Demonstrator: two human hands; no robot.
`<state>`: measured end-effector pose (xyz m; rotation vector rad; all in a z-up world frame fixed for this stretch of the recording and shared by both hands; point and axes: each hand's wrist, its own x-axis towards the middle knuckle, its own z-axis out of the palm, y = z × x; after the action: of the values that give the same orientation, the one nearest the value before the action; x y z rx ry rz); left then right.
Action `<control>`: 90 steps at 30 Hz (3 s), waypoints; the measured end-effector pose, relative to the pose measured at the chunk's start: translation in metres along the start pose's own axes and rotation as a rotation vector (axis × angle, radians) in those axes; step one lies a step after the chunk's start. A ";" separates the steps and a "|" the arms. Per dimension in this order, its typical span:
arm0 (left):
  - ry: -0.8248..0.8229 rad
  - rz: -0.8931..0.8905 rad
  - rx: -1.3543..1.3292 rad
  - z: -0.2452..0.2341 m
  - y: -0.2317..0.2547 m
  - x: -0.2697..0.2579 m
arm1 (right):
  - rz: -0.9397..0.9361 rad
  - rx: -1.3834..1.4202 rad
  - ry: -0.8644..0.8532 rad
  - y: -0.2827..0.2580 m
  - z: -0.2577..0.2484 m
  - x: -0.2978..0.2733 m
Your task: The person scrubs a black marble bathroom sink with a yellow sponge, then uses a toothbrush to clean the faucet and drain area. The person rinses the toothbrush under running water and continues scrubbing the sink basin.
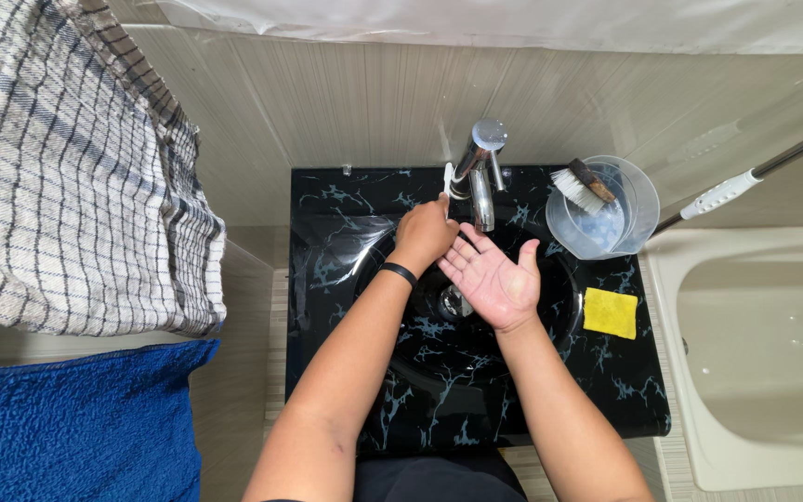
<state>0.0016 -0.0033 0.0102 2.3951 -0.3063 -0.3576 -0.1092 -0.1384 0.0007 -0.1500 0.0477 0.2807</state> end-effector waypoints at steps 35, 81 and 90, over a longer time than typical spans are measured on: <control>0.031 -0.041 0.010 0.016 -0.012 -0.022 | 0.059 -0.355 0.260 0.004 -0.029 -0.004; 0.133 -0.175 -0.748 0.073 -0.017 -0.023 | -0.138 -1.731 0.749 -0.004 -0.055 0.007; 0.048 -0.188 -1.169 0.121 -0.033 0.005 | -0.246 -2.106 0.747 -0.014 -0.029 0.007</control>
<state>-0.0303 -0.0534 -0.1002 1.2715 0.1459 -0.4074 -0.0988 -0.1543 -0.0263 -2.3353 0.4633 -0.1007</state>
